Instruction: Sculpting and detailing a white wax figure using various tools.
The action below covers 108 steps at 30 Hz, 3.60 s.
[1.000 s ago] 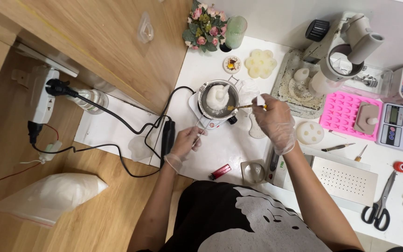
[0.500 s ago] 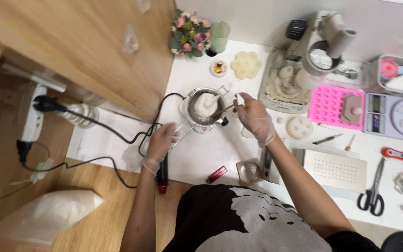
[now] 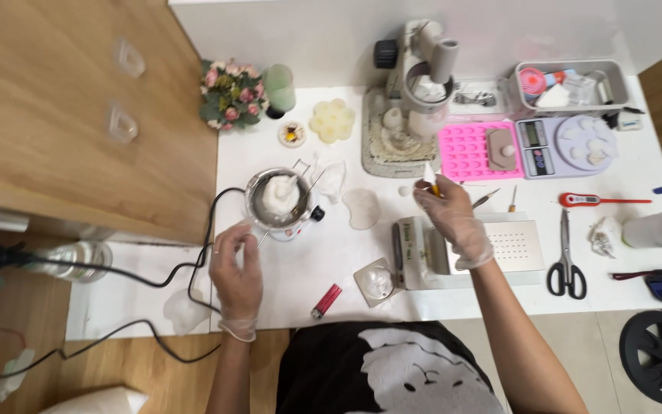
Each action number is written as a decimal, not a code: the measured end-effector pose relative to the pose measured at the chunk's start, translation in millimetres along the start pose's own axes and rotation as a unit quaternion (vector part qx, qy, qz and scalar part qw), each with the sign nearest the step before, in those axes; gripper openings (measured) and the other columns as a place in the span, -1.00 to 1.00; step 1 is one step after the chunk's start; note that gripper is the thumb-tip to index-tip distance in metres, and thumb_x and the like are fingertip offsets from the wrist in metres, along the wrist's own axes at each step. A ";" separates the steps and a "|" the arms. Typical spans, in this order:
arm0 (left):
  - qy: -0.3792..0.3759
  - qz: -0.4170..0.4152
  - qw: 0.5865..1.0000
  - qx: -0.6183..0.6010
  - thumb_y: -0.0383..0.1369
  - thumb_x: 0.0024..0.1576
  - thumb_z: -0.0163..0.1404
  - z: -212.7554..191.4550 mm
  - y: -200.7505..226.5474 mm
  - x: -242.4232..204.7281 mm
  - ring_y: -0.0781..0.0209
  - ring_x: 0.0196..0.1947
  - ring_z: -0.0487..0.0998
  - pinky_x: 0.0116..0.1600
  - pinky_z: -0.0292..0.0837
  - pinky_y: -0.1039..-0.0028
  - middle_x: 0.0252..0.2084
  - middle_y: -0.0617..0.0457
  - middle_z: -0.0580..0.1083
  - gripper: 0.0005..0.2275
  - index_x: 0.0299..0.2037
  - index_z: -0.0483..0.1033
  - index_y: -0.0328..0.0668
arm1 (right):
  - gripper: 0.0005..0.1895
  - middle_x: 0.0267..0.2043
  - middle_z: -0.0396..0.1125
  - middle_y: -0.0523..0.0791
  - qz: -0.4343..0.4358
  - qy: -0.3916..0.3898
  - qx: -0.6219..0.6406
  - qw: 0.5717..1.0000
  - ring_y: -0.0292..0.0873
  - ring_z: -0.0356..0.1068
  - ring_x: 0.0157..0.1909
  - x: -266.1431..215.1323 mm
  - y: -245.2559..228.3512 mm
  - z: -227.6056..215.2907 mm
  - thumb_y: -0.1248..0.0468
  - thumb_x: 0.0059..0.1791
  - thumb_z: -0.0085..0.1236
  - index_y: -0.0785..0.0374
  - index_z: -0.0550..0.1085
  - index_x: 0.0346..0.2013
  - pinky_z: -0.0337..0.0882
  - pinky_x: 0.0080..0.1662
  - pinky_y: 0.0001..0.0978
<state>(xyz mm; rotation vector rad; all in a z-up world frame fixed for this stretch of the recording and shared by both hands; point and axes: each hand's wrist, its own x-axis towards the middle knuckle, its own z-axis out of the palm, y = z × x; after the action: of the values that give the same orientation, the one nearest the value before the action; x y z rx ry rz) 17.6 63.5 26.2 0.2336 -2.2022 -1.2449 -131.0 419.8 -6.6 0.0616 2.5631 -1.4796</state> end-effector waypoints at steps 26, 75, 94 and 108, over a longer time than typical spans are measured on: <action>-0.075 -0.138 0.986 0.061 -0.26 0.10 0.12 410.3 125.6 163.5 -0.07 -0.07 0.66 0.07 0.56 0.15 0.02 -0.23 0.56 -0.46 0.24 0.22 -0.26 | -0.70 -0.20 0.47 -0.04 -0.024 -0.099 0.081 0.991 -0.25 0.40 -0.20 157.8 18.1 -194.0 0.24 0.03 0.16 0.26 0.55 0.03 0.42 -0.12 -0.37; 0.244 -0.522 0.724 -0.380 -0.38 0.14 0.00 411.6 -162.7 38.6 0.23 -0.58 0.58 -0.63 0.24 0.60 -0.37 -0.09 0.52 -0.78 -0.06 0.39 -0.32 | -0.69 -0.22 0.52 -0.07 0.158 -0.014 0.066 0.985 -0.28 0.30 -0.32 30.6 153.8 -205.4 0.23 0.03 0.20 0.22 0.55 0.06 0.22 -0.36 -0.43; -0.231 -0.637 0.671 -0.301 -0.13 0.10 0.11 361.8 -125.8 3.3 0.20 -0.33 0.60 -0.27 0.42 0.36 -0.28 0.08 0.55 -0.76 -0.23 0.47 -0.09 | -0.58 -0.11 0.46 -0.04 0.337 0.053 -0.052 0.939 -0.09 0.40 -0.13 -4.7 229.4 -217.6 0.18 0.10 -0.07 0.27 0.46 0.21 0.44 -0.06 -0.18; -0.361 -0.025 0.918 0.163 -0.36 0.06 0.20 391.9 -80.7 -12.3 -0.07 0.00 0.53 0.09 0.44 0.21 -0.01 -0.15 0.52 -0.72 -0.02 0.58 -0.13 | -0.29 0.15 0.37 0.09 0.296 0.143 0.070 0.942 -0.10 0.40 0.07 -43.0 323.8 -173.7 0.37 0.00 0.17 0.36 0.14 0.40 0.43 0.03 -0.36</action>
<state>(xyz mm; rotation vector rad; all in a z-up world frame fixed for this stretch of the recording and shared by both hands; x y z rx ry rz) -207.4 308.1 -197.1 -0.0643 -3.0605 -1.0851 -71.5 735.0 -190.9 1.0365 2.3078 -1.4712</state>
